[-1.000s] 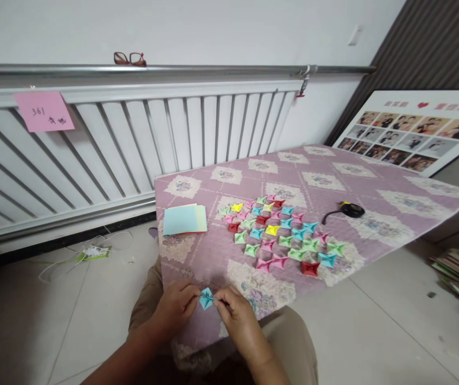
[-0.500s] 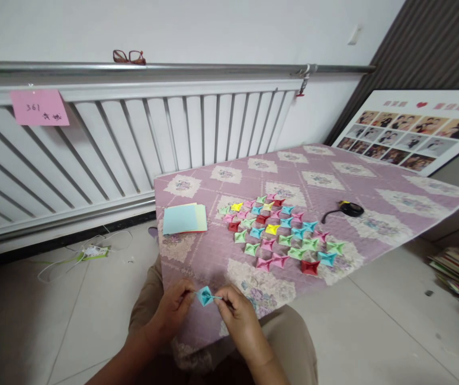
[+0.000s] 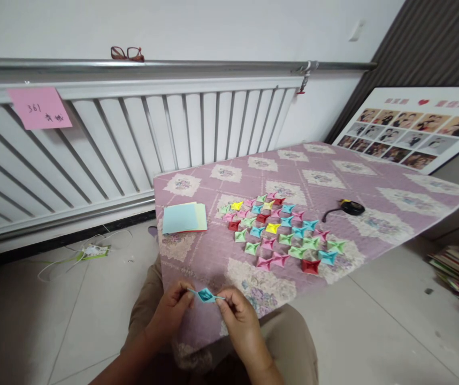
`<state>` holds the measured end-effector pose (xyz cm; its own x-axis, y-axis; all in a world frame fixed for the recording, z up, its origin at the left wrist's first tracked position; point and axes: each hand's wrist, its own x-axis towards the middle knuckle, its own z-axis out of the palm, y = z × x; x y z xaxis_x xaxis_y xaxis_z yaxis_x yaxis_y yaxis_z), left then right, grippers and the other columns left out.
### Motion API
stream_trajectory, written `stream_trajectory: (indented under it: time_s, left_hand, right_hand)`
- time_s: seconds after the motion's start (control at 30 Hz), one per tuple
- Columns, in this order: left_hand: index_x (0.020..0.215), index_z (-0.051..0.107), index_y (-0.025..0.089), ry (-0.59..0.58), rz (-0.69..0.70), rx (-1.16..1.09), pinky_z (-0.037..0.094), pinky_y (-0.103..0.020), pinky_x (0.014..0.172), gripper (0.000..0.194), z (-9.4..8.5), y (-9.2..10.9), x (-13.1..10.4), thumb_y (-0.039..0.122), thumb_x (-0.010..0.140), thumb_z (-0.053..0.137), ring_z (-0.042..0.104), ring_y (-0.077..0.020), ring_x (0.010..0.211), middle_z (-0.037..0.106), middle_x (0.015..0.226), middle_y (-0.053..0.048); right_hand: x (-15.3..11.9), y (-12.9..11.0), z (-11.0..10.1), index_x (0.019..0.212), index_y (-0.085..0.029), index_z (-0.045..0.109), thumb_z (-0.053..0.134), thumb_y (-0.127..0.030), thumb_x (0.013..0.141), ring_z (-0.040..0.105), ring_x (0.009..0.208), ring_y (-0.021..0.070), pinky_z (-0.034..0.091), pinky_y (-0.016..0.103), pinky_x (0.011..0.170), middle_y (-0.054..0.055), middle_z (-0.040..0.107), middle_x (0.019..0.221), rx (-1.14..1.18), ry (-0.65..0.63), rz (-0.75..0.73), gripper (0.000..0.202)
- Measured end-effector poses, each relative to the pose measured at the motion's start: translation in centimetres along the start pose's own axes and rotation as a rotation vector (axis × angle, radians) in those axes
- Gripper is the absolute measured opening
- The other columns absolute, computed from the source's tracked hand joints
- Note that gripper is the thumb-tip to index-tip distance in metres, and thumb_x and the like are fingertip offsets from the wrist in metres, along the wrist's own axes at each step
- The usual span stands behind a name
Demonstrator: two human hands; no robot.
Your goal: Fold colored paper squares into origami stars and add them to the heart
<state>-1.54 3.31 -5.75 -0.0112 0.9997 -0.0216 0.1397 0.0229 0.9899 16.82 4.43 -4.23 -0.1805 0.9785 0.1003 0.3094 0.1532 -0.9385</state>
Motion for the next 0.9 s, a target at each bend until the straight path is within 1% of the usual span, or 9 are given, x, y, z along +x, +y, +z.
stream_trajectory:
  time_s: [0.13,0.27,0.4,0.5,0.57,0.63,0.73,0.83,0.9]
  left_hand:
    - [0.087,0.057,0.019,-0.078,0.150,0.232,0.042,-0.027,0.071,0.013,-1.1,0.5,0.0,0.018,0.078,0.047,0.053,-0.0150,0.075,0.058,0.080,-0.001]
    - [0.091,0.058,0.020,-0.158,0.287,0.386,0.043,-0.027,0.076,0.017,-1.6,1.3,-0.2,0.014,0.079,0.048,0.055,-0.0155,0.080,0.061,0.087,-0.002]
    - [0.088,0.057,0.020,-0.129,0.389,0.436,0.044,-0.027,0.076,0.019,-1.5,1.3,-0.4,0.008,0.078,0.046,0.057,-0.0157,0.082,0.063,0.087,-0.002]
    - [0.087,0.056,0.020,-0.090,0.444,0.479,0.044,-0.028,0.074,0.023,-1.5,0.9,-0.5,0.005,0.074,0.046,0.058,-0.0163,0.081,0.064,0.086,-0.002]
    - [0.087,0.056,0.020,-0.068,0.469,0.500,0.045,-0.028,0.073,0.023,-1.4,0.8,-0.6,0.005,0.074,0.047,0.059,-0.0168,0.081,0.064,0.086,-0.002]
    - [0.087,0.056,0.020,-0.052,0.490,0.501,0.045,-0.028,0.073,0.023,-1.4,0.8,-0.6,0.005,0.074,0.046,0.059,-0.0166,0.080,0.064,0.085,-0.002]
    - [0.085,0.056,0.020,-0.045,0.524,0.490,0.045,-0.027,0.073,0.022,-1.3,1.3,-0.8,0.004,0.075,0.046,0.059,-0.0161,0.080,0.064,0.084,-0.002]
    - [0.085,0.056,0.020,-0.045,0.546,0.493,0.045,-0.027,0.073,0.023,-1.2,1.8,-1.0,0.003,0.074,0.045,0.059,-0.0159,0.080,0.064,0.085,-0.002]
    - [0.086,0.056,0.020,-0.042,0.554,0.489,0.045,-0.027,0.073,0.024,-1.2,1.9,-1.1,0.003,0.074,0.046,0.059,-0.0158,0.081,0.064,0.086,-0.002]
  right_hand:
    - [-0.1,-0.5,-0.7,0.078,-0.022,0.057,0.048,-0.035,0.088,0.057,0.075,0.0168,0.044,0.027,0.069,0.003,0.060,0.078,-0.141,-0.081,-0.120,0.019]
    - [-0.1,-1.1,-1.1,0.080,-0.024,0.057,0.045,-0.028,0.090,0.058,0.077,0.0165,0.045,0.027,0.071,0.002,0.061,0.080,-0.234,-0.123,-0.213,0.015]
    - [-0.3,-1.3,-1.2,0.084,-0.025,0.058,0.045,-0.023,0.090,0.059,0.082,0.0164,0.047,0.027,0.073,0.003,0.061,0.085,-0.292,-0.139,-0.257,0.014]
    - [-0.6,-1.5,-1.1,0.093,-0.025,0.057,0.049,-0.021,0.087,0.059,0.090,0.0175,0.049,0.029,0.079,0.004,0.061,0.094,-0.331,-0.102,-0.279,0.011]
    - [-0.8,-1.8,-1.1,0.100,-0.026,0.056,0.051,-0.020,0.086,0.057,0.100,0.0189,0.049,0.032,0.084,0.006,0.059,0.104,-0.372,-0.066,-0.326,0.017]
    - [-0.9,-2.3,-0.9,0.103,-0.026,0.056,0.052,-0.016,0.084,0.054,0.107,0.0202,0.048,0.035,0.088,0.008,0.055,0.113,-0.430,-0.062,-0.396,0.022]
    - [-1.0,-3.1,-0.6,0.101,-0.025,0.058,0.052,-0.013,0.083,0.051,0.111,0.0225,0.048,0.039,0.089,0.009,0.054,0.117,-0.526,-0.088,-0.475,0.023]
    - [-0.8,-3.6,-0.4,0.096,-0.024,0.060,0.052,-0.011,0.082,0.049,0.112,0.0256,0.047,0.045,0.090,0.010,0.055,0.116,-0.595,-0.089,-0.492,0.021]
    - [-0.7,-3.7,-0.4,0.093,-0.023,0.060,0.051,-0.009,0.081,0.049,0.112,0.0265,0.047,0.046,0.090,0.011,0.055,0.114,-0.610,-0.079,-0.486,0.020]
